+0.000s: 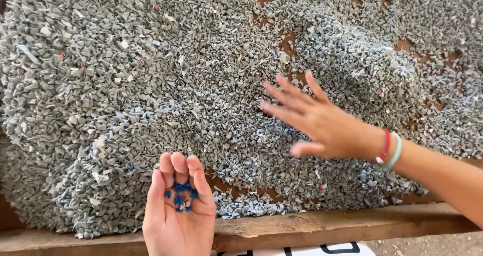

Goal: The person sifts through a large pile of shredded plastic flakes in a wooden tray, picking out blue pieces by hand and collecting them in the left palm. The right hand repeatedly sweeps and digs through the grey flakes to locate and extract the blue items.

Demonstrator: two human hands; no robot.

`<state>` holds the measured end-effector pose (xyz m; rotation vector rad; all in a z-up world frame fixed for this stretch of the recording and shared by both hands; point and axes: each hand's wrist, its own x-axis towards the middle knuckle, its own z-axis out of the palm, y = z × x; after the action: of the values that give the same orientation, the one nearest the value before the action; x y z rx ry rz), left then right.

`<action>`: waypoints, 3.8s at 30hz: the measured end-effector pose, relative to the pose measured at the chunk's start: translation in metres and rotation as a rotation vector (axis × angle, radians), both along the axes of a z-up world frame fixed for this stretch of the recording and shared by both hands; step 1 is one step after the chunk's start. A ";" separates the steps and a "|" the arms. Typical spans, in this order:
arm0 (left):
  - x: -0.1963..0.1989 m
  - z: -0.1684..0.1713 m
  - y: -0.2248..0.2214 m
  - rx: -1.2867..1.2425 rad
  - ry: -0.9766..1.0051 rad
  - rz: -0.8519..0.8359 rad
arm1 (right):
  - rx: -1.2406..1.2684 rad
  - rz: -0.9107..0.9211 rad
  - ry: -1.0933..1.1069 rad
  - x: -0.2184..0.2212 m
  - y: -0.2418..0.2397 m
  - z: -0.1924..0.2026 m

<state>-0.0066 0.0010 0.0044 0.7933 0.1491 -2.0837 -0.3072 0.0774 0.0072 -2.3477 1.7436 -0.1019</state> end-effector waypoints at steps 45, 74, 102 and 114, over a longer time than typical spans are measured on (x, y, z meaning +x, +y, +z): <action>0.018 -0.014 -0.002 0.034 0.110 -0.020 | -0.161 -0.180 0.091 -0.049 0.084 0.037; -0.042 0.026 0.033 0.126 0.284 -0.262 | -0.041 0.117 0.162 -0.005 0.092 0.006; -0.051 0.011 0.047 0.013 0.091 -0.328 | -0.291 -0.037 0.016 -0.034 0.059 0.000; -0.054 0.015 0.047 -0.053 0.139 -0.325 | -0.284 -0.056 0.011 -0.025 0.052 0.009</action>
<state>-0.0607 0.0476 0.0191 0.6745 0.0414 -2.4399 -0.3327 0.1293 0.0163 -2.4929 1.9104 -0.3691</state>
